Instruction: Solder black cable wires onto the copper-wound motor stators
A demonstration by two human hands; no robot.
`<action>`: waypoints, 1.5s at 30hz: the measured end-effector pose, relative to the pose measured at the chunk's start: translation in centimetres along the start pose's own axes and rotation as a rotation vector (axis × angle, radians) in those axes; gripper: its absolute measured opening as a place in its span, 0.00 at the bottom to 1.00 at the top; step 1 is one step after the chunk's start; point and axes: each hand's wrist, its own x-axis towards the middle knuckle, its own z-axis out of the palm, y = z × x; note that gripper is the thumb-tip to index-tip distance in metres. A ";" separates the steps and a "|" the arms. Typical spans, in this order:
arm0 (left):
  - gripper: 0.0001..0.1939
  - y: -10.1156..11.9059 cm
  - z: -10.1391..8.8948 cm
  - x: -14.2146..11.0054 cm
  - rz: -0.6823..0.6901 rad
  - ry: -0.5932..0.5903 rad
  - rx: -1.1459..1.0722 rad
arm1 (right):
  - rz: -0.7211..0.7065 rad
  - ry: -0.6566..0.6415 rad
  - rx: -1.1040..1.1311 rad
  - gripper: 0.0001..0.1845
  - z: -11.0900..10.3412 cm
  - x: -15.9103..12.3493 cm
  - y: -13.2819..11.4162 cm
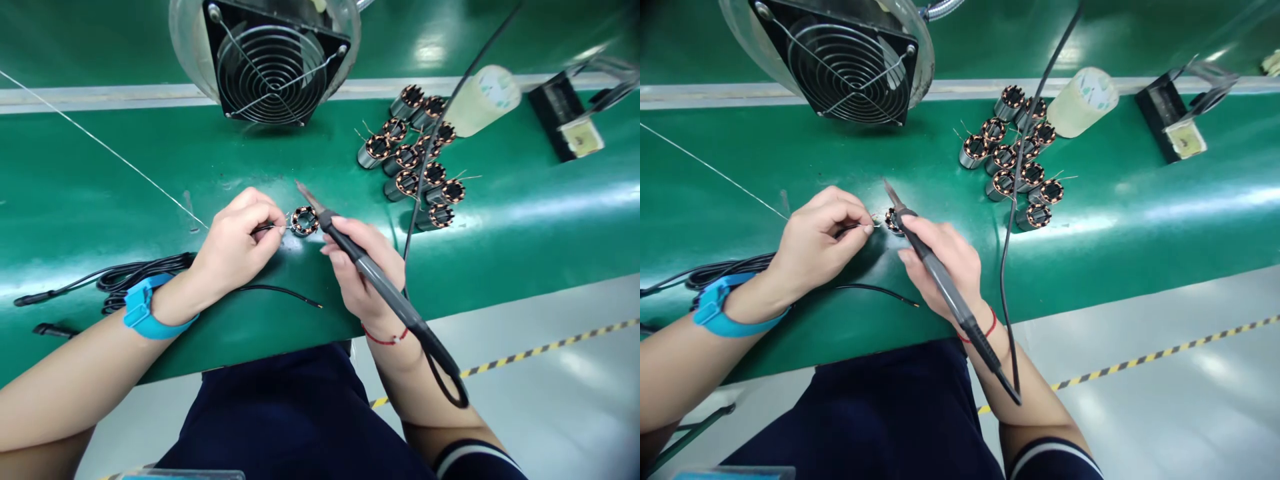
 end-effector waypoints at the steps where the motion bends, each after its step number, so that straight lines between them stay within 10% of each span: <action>1: 0.06 0.0 0.0 0.0 0.004 0.005 0.012 | 0.005 0.035 0.015 0.16 -0.1 -0.6 0.0; 38: 0.06 0.1 0.3 0.0 0.008 0.031 0.030 | -0.021 0.193 0.097 0.12 0.0 -2.3 0.3; 45: 0.05 0.2 0.1 0.0 0.003 0.022 0.029 | 0.042 -0.120 -0.009 0.21 -1.0 0.5 -1.0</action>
